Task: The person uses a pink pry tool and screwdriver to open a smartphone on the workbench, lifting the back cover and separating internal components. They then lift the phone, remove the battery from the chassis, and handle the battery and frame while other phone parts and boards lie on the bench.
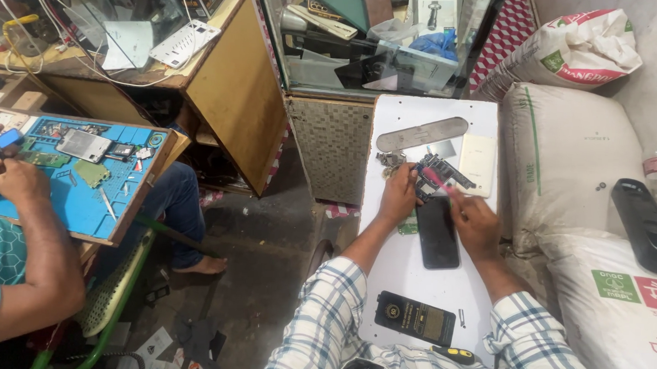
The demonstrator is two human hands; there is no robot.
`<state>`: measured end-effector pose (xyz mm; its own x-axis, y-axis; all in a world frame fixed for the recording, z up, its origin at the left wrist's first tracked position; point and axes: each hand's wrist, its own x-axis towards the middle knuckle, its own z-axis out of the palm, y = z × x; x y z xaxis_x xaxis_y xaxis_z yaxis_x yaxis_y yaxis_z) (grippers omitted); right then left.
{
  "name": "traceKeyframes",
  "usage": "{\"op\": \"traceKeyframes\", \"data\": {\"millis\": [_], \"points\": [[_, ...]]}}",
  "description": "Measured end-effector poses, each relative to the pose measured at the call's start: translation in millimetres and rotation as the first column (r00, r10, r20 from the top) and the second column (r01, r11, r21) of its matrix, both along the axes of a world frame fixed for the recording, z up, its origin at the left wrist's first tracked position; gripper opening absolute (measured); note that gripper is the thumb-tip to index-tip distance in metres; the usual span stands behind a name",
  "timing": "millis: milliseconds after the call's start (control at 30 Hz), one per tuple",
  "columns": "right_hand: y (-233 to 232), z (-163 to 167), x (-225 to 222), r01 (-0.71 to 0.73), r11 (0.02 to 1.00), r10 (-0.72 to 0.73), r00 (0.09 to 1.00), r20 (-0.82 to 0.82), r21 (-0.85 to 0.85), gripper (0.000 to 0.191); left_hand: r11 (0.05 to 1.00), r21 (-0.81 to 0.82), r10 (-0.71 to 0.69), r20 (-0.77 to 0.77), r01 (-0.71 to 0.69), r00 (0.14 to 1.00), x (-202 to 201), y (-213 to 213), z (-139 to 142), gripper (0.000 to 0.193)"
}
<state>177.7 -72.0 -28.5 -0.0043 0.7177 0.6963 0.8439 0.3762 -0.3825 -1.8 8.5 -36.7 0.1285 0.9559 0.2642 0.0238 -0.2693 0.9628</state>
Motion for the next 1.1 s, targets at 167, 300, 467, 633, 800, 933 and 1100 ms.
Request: {"op": "traceKeyframes", "data": {"millis": [167, 300, 467, 633, 800, 933, 1100], "points": [[1.9, -3.4, 3.7, -0.045, 0.999, 0.046, 0.998, 0.035, -0.014, 0.035, 1.0, 0.023, -0.013, 0.021, 0.013, 1.0, 1.5, 2.7, -3.6, 0.036], [5.9, -7.8, 5.5, -0.006, 1.0, 0.006, 1.0, 0.002, -0.005, 0.037, 1.0, 0.03, 0.0, 0.013, 0.0, 1.0, 1.8, 3.5, -5.3, 0.036], [4.8, -9.2, 5.5, -0.005, 0.999, 0.0, 0.994, 0.107, 0.039, 0.039, 1.0, 0.004, -0.014, 0.02, 0.013, 1.0, 1.4, 3.9, -4.7, 0.036], [3.9, -6.1, 3.8, 0.017, 1.0, -0.016, 0.999, -0.05, 0.017, 0.037, 1.0, 0.016, -0.014, 0.018, 0.014, 1.0, 2.2, 3.5, -4.0, 0.036], [2.4, -4.8, 3.7, 0.002, 1.0, -0.003, 1.0, 0.028, 0.023, 0.033, 1.0, 0.015, -0.011, 0.019, 0.011, 1.0, 2.7, 1.4, -2.1, 0.035], [3.2, -4.7, 5.1, 0.013, 1.0, -0.014, 1.0, -0.011, -0.021, 0.034, 1.0, 0.019, -0.01, 0.011, 0.01, 1.0, 3.4, 0.5, -0.6, 0.034], [3.9, -5.4, 5.1, -0.029, 1.0, 0.029, 0.997, -0.071, 0.0, 0.033, 1.0, 0.006, -0.007, 0.001, 0.007, 1.0, 3.4, 1.2, -2.1, 0.034]]}}
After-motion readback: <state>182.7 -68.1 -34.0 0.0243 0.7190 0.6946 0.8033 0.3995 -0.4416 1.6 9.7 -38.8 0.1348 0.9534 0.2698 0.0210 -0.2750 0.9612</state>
